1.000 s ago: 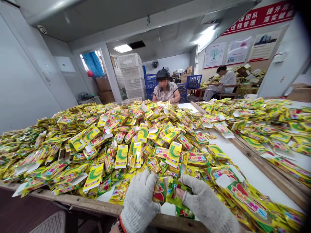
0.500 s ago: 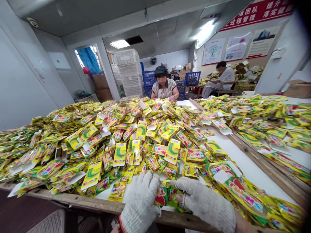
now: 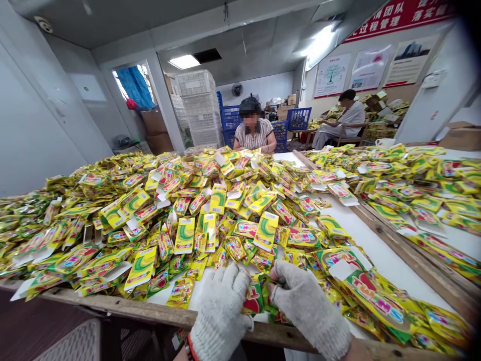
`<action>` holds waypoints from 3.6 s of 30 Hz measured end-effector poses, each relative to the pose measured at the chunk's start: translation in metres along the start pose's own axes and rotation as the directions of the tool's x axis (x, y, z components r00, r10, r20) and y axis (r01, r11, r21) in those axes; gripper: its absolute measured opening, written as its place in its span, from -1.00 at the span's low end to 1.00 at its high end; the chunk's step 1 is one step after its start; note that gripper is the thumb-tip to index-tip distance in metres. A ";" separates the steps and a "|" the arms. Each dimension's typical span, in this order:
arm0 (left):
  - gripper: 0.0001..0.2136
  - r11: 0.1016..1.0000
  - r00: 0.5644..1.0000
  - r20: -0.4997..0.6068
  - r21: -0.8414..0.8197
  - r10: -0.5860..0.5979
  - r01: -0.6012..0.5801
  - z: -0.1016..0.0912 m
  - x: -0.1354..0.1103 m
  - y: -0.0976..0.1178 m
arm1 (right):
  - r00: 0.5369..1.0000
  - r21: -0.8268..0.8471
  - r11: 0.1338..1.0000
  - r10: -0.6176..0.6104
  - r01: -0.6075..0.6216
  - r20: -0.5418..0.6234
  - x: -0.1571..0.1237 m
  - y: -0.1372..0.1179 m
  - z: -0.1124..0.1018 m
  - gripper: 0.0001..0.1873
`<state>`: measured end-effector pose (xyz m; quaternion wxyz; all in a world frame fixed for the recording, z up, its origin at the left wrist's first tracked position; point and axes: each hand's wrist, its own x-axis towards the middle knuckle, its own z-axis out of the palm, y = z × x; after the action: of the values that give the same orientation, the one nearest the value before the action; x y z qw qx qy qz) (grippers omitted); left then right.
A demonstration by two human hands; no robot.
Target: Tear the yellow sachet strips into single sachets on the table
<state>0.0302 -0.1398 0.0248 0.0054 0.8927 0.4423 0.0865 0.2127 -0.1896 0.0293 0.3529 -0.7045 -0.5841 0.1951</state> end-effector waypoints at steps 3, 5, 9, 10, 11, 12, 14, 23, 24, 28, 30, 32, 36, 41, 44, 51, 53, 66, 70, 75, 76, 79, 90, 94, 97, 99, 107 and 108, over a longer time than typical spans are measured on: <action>-0.47 1.000 1.000 -0.015 0.019 -0.019 0.019 0.001 0.001 -0.002 | 0.996 0.015 1.000 -0.009 0.008 0.085 0.003 0.003 -0.007 -0.93; -0.45 0.999 0.999 -0.012 0.031 0.035 -0.034 0.002 0.002 -0.003 | 0.989 0.021 1.000 -0.011 0.008 0.144 0.006 0.004 -0.010 -0.91; -0.50 0.992 0.992 0.013 0.021 0.122 -0.122 0.003 0.001 -0.002 | 0.991 0.057 0.998 0.001 -0.008 0.138 0.011 -0.002 -0.006 -0.89; -0.50 0.996 0.996 -0.002 0.011 0.087 -0.087 0.004 0.001 -0.002 | 0.990 0.133 0.990 0.036 -0.054 0.133 0.011 -0.003 -0.004 -0.90; -0.49 0.999 0.999 -0.025 0.001 0.039 -0.039 0.004 0.001 -0.001 | 0.989 0.223 0.969 0.080 -0.107 0.127 0.010 -0.004 -0.001 -0.91; -0.48 1.000 0.999 -0.051 -0.010 -0.009 0.009 0.004 0.001 -0.001 | 0.984 0.307 0.939 0.125 -0.158 0.123 0.009 -0.004 0.001 -0.89; -0.44 0.997 0.994 -0.084 -0.022 -0.074 0.073 0.003 0.002 -0.001 | 0.975 0.397 0.891 0.190 -0.221 0.116 0.003 -0.004 0.006 -0.86; -0.42 0.995 0.991 -0.099 -0.053 -0.095 0.090 0.005 0.001 -0.001 | 0.878 0.567 0.749 0.041 -0.343 0.477 -0.017 0.018 0.012 -0.31; -0.41 0.995 0.990 -0.105 -0.057 -0.092 0.086 0.005 0.000 -0.001 | 0.894 0.580 0.752 0.030 -0.315 0.446 -0.017 0.019 0.011 -0.30; -0.47 0.998 0.996 -0.079 -0.044 -0.038 0.034 0.002 0.000 0.005 | 0.831 0.585 0.735 -0.052 -0.344 0.554 -0.017 0.007 0.006 -0.27; -0.50 0.998 0.997 -0.075 -0.052 -0.034 0.031 0.002 0.000 0.008 | 0.790 0.594 0.720 -0.105 -0.358 0.604 -0.018 -0.003 0.004 -0.28; -0.46 0.997 0.995 -0.088 -0.068 -0.050 0.044 0.002 0.000 0.009 | 0.784 0.587 0.718 -0.094 -0.373 0.613 -0.019 -0.007 0.002 -0.32; -0.37 0.990 0.987 -0.122 -0.108 -0.104 0.091 0.003 -0.001 0.005 | 0.921 0.484 0.823 0.111 -0.296 0.374 -0.019 0.002 -0.005 -0.52; -0.37 0.994 0.988 -0.138 -0.092 -0.073 0.061 0.005 -0.003 0.004 | 0.999 0.169 0.985 -0.006 0.014 -0.049 -0.012 0.010 -0.006 -0.83; -0.40 0.996 0.989 -0.133 -0.078 -0.063 0.053 0.007 -0.003 0.009 | 0.999 0.040 0.999 0.031 -0.029 -0.041 -0.010 0.007 0.003 -0.85; -0.42 0.984 0.992 -0.061 -0.146 -0.114 0.104 0.015 0.000 0.012 | 0.988 -0.035 0.997 -0.056 0.062 0.144 -0.020 0.010 0.016 -0.72; -0.43 0.981 0.990 -0.069 -0.158 -0.124 0.112 0.017 -0.001 0.011 | 0.991 0.026 0.998 -0.055 0.053 0.122 -0.022 0.010 0.008 -0.73; -0.34 0.987 0.992 -0.101 -0.145 -0.082 0.067 0.027 -0.005 0.008 | 0.889 0.450 0.822 0.137 -0.348 0.437 -0.025 0.015 -0.006 -0.46; -0.32 0.985 0.990 -0.114 -0.159 -0.079 0.061 0.029 -0.006 0.005 | 0.825 0.629 0.593 0.111 -0.502 0.554 -0.035 0.008 0.001 -0.35; -0.28 0.983 0.994 -0.099 -0.183 -0.039 0.021 0.034 -0.006 0.003 | 0.811 0.569 0.627 0.187 -0.533 0.554 -0.031 -0.007 -0.010 -0.33; -0.28 0.982 0.995 -0.093 -0.187 -0.028 0.010 0.034 -0.005 0.003 | 0.795 0.553 0.631 0.176 -0.544 0.581 -0.028 -0.010 -0.011 -0.33; -0.33 0.977 0.996 -0.089 -0.212 -0.017 -0.002 0.034 -0.003 0.002 | 0.762 0.533 0.670 0.074 -0.516 0.644 -0.019 -0.017 -0.005 -0.41; -0.37 0.934 0.963 -0.271 -0.344 0.005 -0.102 0.035 -0.006 0.000 | 0.792 0.466 0.726 0.177 -0.506 0.584 -0.012 -0.017 0.016 -0.65; -0.19 0.721 0.919 -0.318 -0.690 -0.234 -0.055 0.020 -0.007 -0.002 | 0.855 0.589 0.643 0.221 -0.490 0.470 -0.012 -0.009 0.011 -0.54; -0.38 0.301 0.953 0.017 -0.947 -0.303 0.113 0.003 -0.003 0.001 | 0.882 0.658 0.605 0.183 -0.449 0.434 -0.016 0.001 0.012 -0.47; -0.53 0.089 0.957 0.169 -0.977 -0.237 0.194 -0.003 0.000 0.003 | 0.881 0.655 0.605 0.192 -0.453 0.432 -0.018 0.009 0.014 -0.43; -0.55 -0.078 0.957 0.219 -0.975 -0.190 0.207 0.013 0.001 0.001 | 0.809 0.624 0.550 0.181 -0.555 0.559 -0.022 0.018 0.013 -0.28; -0.54 -0.053 0.957 0.217 -0.976 -0.194 0.211 0.012 0.001 0.000 | 0.802 0.633 0.539 0.150 -0.556 0.578 -0.023 0.017 0.013 -0.30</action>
<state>0.0330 -0.1383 0.0136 0.6534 0.5459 0.3741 0.3675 0.2099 -0.2090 0.0045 0.4250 -0.5188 -0.3451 0.6566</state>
